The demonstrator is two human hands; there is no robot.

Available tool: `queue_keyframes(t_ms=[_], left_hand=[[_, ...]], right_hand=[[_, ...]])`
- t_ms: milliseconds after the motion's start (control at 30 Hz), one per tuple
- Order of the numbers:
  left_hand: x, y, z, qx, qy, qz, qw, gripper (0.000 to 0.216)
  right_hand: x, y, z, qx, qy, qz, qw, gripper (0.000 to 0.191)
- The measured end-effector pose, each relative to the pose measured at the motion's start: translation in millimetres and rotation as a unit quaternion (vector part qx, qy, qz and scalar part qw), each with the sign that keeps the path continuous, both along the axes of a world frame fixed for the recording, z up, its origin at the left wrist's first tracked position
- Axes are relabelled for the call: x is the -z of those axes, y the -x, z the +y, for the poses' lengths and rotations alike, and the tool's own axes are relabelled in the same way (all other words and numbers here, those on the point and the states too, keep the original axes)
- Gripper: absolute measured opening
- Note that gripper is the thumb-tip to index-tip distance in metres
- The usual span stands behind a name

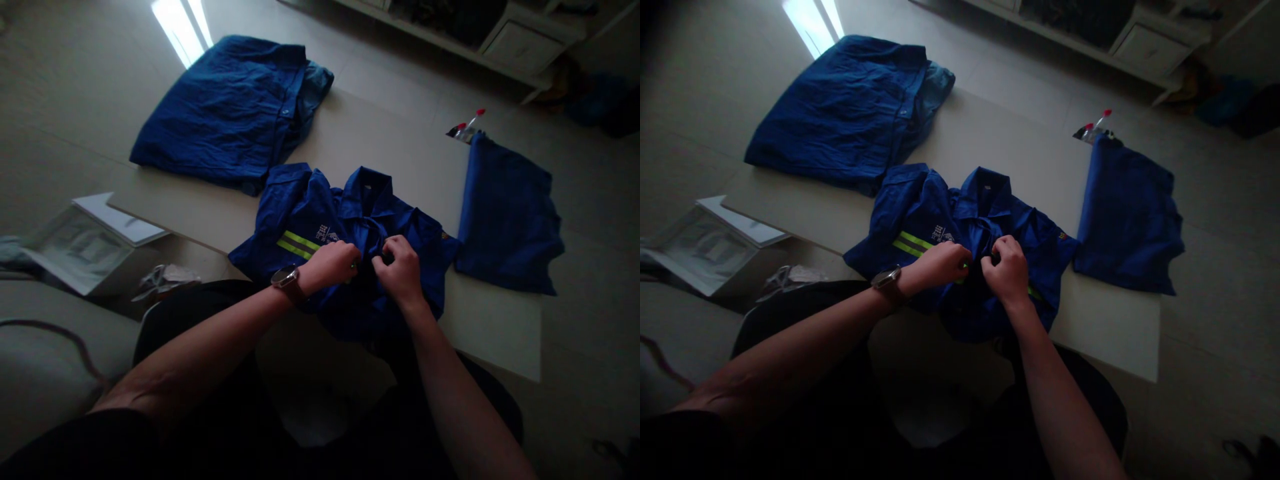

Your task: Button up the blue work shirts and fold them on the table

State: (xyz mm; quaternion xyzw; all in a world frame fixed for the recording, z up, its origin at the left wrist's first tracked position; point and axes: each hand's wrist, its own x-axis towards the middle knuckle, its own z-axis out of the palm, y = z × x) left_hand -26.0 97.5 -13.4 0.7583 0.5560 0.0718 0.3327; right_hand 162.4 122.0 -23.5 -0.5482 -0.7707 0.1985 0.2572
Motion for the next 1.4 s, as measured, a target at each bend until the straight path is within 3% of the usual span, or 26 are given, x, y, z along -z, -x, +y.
queue_keyframes(t_ms=[133,233,400,533,767,867,967,1133,1400], left_hand=[[0.5,12,7,-0.011,0.039,-0.025,0.999,0.026],[1.2,13,10,-0.067,0.027,-0.028,0.997,0.035],[1.3,4,7,-0.170,0.009,-0.017,0.985,0.037],[2.4,0,6,-0.202,-0.022,-0.062,0.977,0.030],[9.0,-2,12,-0.192,-0.069,-0.123,0.971,0.029],[12.7,-4,13,-0.183,-0.080,-0.140,0.970,0.025],[15.0,-5,12,-0.170,-0.089,-0.149,0.970,0.021],[9.8,-6,10,-0.128,-0.116,-0.128,0.977,0.016],[1.2,-5,6,-0.092,-0.121,-0.089,0.984,0.026]], right_hand=[[-7.3,-2,-2,-0.003,0.032,0.090,0.995,0.022],[-14.1,-5,-4,0.005,0.064,0.149,0.987,0.023],[-25.4,-9,-11,-0.037,0.165,0.260,0.951,0.025],[-22.7,-15,-9,-0.029,0.205,0.300,0.931,0.024],[-7.3,-21,3,0.104,0.112,0.228,0.962,0.020],[-8.0,-16,-2,0.069,0.049,0.129,0.988,0.035],[-7.3,-11,-6,0.006,0.035,0.060,0.998,0.044],[-2.8,-10,-5,-0.012,0.042,0.039,0.998,0.021],[-2.0,-7,0,0.018,0.036,0.054,0.998,0.013]])
